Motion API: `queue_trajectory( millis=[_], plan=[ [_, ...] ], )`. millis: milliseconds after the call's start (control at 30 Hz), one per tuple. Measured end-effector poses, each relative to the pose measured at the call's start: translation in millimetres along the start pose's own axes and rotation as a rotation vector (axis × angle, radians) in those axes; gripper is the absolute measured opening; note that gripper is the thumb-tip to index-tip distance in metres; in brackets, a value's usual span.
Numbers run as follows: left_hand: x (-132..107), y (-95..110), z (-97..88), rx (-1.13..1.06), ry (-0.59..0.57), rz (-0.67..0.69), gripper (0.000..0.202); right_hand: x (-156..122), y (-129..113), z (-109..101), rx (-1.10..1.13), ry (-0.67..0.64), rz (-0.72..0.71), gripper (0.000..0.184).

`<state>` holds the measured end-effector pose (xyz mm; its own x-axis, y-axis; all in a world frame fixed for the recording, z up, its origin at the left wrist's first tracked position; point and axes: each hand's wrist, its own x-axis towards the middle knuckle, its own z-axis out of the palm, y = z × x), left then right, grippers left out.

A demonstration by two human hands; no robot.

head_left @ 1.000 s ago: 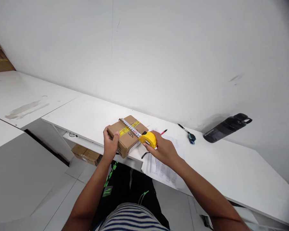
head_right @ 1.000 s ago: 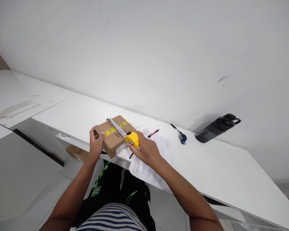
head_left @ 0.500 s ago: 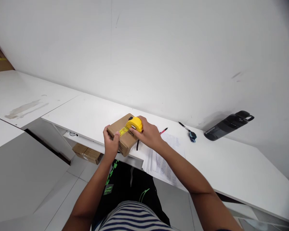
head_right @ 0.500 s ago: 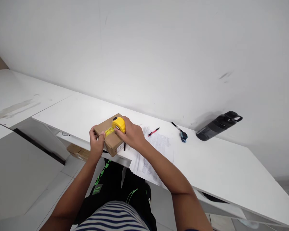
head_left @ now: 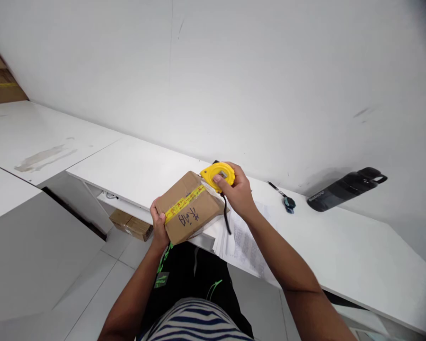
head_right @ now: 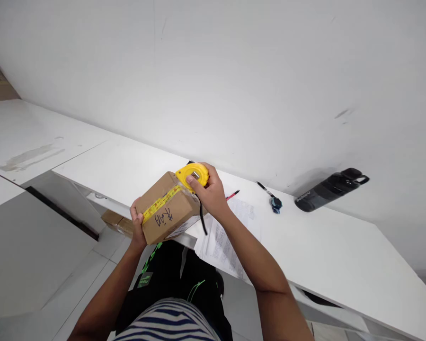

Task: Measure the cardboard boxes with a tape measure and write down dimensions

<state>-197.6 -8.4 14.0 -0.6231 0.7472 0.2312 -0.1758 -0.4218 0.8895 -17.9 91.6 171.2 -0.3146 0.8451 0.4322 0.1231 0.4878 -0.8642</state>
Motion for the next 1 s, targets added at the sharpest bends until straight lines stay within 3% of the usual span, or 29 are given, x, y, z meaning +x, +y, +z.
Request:
queue_trajectory(
  millis=[67, 167, 367, 500, 667, 800, 1000],
  plan=[
    [3, -7, -2.9, 0.001, -0.043, -0.043, 0.067, -2, 0, 0, 0.031, -0.046, -0.003, 0.054],
    [16, -10, -8.7, 0.17, -0.077, -0.039, 0.061, -4, 4, 0, -0.004, -0.066, -0.002, 0.056],
    [37, 8, -15.0, 0.634, 0.004, 0.096, 0.04, -3, 7, 2, -0.167, -0.115, 0.058, 0.056],
    [24, 38, 1.2, 0.45, 0.041, 0.058, 0.044, -3, -1, 9, -0.251, -0.136, 0.097, 0.057],
    [0, 72, 30.2, 0.303, -0.156, -0.064, 0.075, -1, -9, 16, -0.337, -0.198, 0.085, 0.058],
    [-1, 80, 44.6, 0.293, -0.109, -0.185, 0.08, 6, -13, 15, -0.375, -0.264, 0.044, 0.059],
    [9, 79, 45.6, 0.255, -0.155, -0.24, 0.073, 23, -24, 15, -0.435, -0.448, -0.128, 0.057]
  ],
)
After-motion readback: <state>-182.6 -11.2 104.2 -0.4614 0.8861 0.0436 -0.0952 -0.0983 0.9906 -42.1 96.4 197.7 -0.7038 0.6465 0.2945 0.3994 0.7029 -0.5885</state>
